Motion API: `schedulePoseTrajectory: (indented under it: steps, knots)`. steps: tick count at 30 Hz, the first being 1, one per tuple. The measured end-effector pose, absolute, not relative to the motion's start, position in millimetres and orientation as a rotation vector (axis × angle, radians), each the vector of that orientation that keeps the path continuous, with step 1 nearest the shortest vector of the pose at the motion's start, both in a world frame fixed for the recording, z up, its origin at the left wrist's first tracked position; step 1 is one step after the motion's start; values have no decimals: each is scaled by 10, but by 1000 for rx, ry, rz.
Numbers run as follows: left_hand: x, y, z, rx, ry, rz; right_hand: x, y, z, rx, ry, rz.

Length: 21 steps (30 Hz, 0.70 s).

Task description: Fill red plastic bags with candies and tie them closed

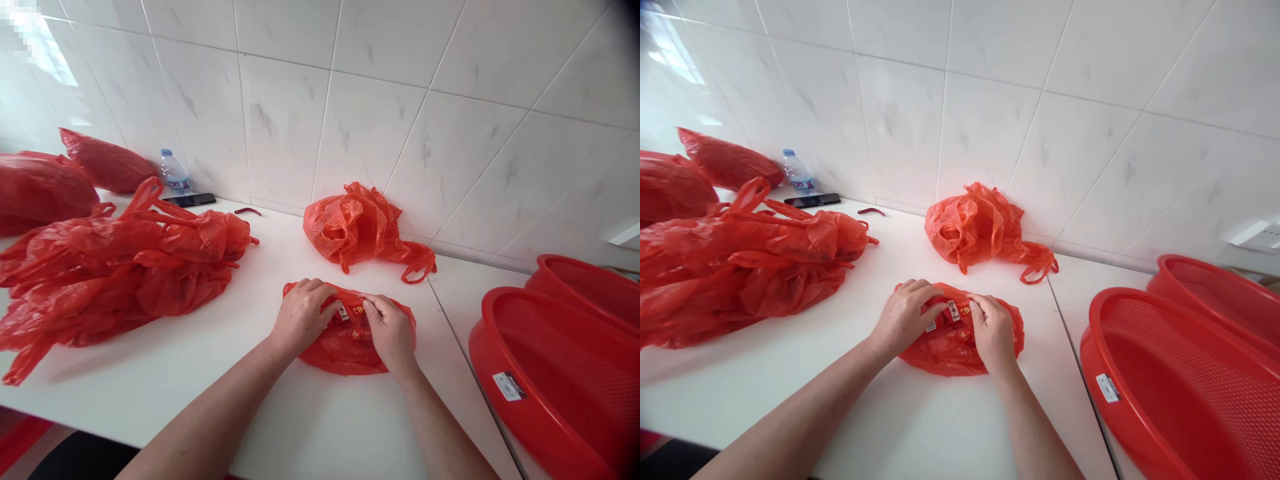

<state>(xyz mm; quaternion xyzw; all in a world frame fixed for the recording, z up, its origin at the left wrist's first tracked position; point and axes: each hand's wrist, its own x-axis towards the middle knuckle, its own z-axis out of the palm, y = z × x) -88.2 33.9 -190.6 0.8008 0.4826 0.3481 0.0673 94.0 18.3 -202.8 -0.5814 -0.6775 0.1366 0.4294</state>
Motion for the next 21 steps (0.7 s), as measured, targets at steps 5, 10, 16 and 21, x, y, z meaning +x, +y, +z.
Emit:
schedulePoseTrajectory:
  steps: [5,10,16,21]
  knots:
    - [-723,265,-1984,2378,1402,1070,829,106,-1997,-1370,-1695,397]
    - [-709,296,-2037,2192,1335,1245,808,96,-2000,-1355,-1632,466]
    - [-718,309,-2056,2095,1140,1222,886,125,-1991,-1436,-1510,605]
    - [-737,331,-2062,2036,1215,1232,885,94,-1943,-1419,-1483,599]
